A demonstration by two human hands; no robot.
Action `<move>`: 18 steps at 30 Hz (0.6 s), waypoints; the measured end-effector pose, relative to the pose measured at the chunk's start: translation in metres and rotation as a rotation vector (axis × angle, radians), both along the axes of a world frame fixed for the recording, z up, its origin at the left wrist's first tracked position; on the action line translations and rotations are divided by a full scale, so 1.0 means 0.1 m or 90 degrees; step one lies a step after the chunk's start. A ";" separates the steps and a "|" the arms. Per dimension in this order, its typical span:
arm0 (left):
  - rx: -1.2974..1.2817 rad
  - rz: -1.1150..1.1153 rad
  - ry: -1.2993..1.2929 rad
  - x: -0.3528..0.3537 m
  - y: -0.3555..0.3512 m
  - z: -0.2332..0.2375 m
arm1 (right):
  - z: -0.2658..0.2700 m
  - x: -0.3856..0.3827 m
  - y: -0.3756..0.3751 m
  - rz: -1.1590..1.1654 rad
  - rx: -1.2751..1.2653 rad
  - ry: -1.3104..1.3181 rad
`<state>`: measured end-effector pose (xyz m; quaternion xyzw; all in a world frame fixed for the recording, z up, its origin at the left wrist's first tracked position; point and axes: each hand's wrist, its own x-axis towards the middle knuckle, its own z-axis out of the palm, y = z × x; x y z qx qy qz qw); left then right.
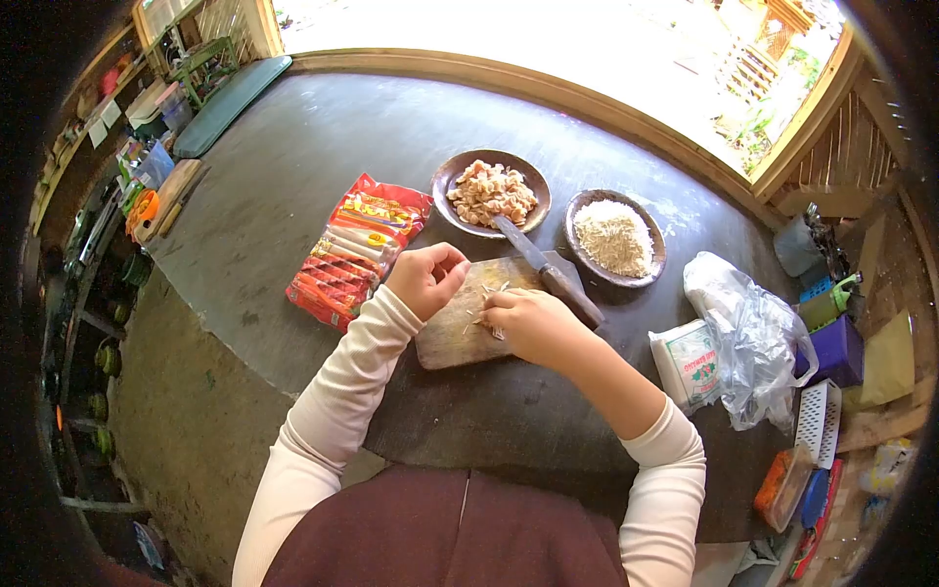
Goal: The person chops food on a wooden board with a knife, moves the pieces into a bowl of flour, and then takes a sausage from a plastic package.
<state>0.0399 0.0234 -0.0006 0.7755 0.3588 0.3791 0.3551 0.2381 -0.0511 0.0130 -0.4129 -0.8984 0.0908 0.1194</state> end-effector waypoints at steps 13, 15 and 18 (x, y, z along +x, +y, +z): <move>0.024 -0.073 0.491 -0.24 -0.06 0.10 | -0.07 -0.12 0.04 -0.116 0.037 0.001; 0.017 -0.062 0.491 -0.21 -0.08 0.11 | -0.09 -0.16 -0.02 -0.096 0.023 0.021; 0.014 -0.030 0.504 -0.17 -0.11 0.08 | 0.02 -0.13 -0.10 -0.046 -0.070 0.016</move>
